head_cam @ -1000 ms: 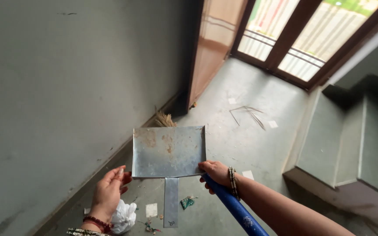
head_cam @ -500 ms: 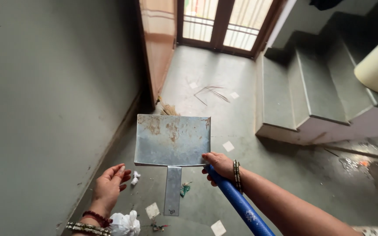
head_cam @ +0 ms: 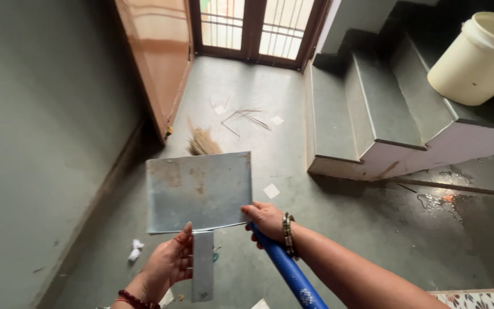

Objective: The person sweeps debris from the floor using a broom, pushing the items into a metal dustpan and moving across different areas of the room.

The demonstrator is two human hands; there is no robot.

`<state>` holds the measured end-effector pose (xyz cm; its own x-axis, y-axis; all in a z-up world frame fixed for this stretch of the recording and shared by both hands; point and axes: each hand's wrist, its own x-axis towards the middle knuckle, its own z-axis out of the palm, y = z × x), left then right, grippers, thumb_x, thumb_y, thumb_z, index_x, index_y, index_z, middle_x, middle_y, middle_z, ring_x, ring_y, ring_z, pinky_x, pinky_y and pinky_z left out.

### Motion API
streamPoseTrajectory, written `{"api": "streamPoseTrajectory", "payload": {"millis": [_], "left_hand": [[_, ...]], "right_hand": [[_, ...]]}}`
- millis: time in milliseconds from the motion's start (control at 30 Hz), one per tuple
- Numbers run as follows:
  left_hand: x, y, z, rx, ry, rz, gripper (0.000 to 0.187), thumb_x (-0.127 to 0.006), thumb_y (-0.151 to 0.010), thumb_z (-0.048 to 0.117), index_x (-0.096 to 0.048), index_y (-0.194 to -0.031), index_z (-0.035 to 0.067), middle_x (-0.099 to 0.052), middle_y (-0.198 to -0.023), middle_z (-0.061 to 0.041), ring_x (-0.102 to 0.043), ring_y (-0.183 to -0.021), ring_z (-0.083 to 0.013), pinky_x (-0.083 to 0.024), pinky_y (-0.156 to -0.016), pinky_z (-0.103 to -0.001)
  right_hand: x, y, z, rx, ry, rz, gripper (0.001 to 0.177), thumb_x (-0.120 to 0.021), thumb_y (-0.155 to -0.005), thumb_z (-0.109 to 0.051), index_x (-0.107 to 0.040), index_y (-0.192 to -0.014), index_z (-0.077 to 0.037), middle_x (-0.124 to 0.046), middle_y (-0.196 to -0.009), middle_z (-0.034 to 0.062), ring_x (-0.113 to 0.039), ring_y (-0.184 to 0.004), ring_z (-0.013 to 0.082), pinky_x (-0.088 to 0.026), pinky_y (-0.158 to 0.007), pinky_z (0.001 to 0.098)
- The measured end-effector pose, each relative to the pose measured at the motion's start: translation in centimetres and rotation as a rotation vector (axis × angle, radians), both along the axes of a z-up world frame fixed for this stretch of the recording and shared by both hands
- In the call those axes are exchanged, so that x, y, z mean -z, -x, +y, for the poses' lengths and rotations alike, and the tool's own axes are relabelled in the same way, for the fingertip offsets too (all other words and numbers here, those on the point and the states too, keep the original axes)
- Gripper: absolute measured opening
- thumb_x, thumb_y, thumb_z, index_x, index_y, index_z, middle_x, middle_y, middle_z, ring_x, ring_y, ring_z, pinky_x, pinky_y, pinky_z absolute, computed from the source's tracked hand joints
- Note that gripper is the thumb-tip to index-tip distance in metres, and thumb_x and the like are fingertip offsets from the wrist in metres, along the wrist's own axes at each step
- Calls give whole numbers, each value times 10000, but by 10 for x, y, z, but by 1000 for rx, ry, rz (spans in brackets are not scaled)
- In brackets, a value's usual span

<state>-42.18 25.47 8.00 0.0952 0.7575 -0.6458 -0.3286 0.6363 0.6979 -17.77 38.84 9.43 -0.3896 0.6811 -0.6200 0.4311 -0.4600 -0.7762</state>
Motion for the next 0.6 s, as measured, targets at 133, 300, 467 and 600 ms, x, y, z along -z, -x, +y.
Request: {"api": "streamPoseTrajectory", "payload": {"millis": [133, 300, 467, 600], "left_hand": [[25, -26, 35, -110, 29, 0, 619, -559, -944, 553, -620, -1224, 5, -764, -1113, -191, -746, -911, -301, -634, -781, -448], [88, -33, 70, -166, 61, -2, 565, -511, -1000, 507, -599, -1202, -12, -752, -1026, -202, -713, -789, -291, -634, -716, -457], [161, -29, 97, -282, -22, 163, 468, -544, -1002, 426, -679, -1093, -13, -696, -832, -151, -658, -606, -244, -581, -598, -402], [218, -14, 107, -318, -90, 252, 424, -574, -1011, 404, -684, -1042, -5, -680, -775, -126, -602, -534, -211, -533, -527, -374]], "right_hand": [[26, -5, 23, -59, -75, 5, 401, -548, -976, -432, -616, -1153, -79, -650, -856, 83, -637, -580, 184, -557, -469, 358], [73, 2, 47, -51, -165, -42, 468, -599, -941, -482, -668, -1107, -50, -644, -854, 73, -656, -605, 170, -575, -477, 356], [132, -1, 68, -58, -216, 27, 676, -551, -889, -680, -673, -1146, -67, -630, -855, 48, -652, -607, 147, -581, -477, 333], [182, -10, 73, -118, -321, 31, 723, -528, -875, -652, -518, -1437, -197, -622, -847, 32, -643, -591, 137, -588, -466, 326]]}}
